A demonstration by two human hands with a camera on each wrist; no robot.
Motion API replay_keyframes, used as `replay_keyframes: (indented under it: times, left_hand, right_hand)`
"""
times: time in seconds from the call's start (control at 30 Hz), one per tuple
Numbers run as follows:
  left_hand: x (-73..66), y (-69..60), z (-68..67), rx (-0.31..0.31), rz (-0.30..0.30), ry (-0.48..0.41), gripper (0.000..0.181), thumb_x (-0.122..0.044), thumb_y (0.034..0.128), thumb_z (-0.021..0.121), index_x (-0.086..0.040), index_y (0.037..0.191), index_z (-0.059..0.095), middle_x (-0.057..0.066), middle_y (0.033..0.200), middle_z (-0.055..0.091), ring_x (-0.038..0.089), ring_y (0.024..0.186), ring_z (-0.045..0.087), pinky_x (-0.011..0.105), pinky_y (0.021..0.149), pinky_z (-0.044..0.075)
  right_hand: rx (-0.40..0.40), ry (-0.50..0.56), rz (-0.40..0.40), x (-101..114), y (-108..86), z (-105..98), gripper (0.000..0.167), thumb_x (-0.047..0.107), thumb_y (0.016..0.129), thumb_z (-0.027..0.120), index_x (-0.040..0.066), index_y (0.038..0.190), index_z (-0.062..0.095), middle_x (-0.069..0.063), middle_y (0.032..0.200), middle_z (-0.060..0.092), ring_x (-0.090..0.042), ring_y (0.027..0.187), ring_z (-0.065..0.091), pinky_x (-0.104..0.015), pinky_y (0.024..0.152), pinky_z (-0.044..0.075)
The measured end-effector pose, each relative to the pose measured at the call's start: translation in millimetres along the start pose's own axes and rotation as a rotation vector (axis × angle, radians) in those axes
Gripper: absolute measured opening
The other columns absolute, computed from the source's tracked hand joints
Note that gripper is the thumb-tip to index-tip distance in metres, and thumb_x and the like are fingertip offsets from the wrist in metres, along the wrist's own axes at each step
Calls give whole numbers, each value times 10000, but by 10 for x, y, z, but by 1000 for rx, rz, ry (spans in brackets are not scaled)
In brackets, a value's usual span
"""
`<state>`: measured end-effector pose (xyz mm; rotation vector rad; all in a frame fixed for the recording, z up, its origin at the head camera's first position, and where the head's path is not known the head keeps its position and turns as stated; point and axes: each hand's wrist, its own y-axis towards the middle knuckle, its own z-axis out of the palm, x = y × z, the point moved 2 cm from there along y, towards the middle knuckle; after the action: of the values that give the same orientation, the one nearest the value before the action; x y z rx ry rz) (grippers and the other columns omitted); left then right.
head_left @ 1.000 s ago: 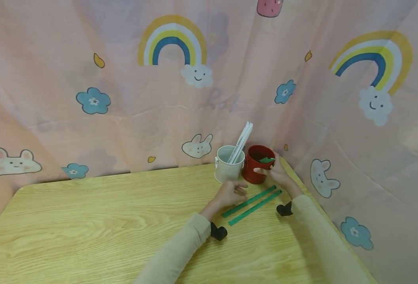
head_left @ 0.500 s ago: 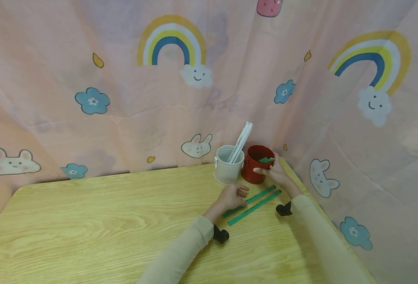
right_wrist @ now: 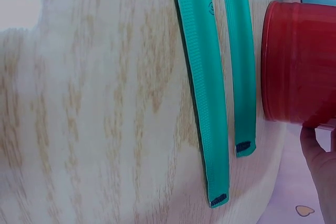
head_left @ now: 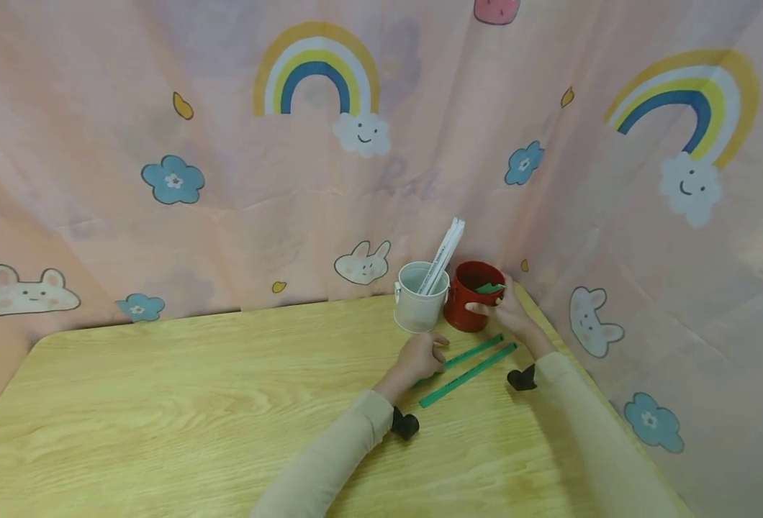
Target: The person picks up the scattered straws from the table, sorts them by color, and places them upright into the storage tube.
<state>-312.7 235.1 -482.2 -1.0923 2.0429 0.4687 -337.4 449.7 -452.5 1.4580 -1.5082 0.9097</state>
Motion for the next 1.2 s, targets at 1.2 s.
replay_keyframes:
  times: [1.2]
  left_hand:
    - [5, -230, -532, 190, -13, 46, 193, -128, 802, 719, -122, 995, 723, -32, 801, 657, 69, 693, 529, 206, 626, 445]
  right_hand:
    - [24, 60, -18, -72, 34, -24, 926, 133, 860, 706, 70, 1474, 16, -205, 1533, 158, -378, 1419, 173, -616, 1138, 209]
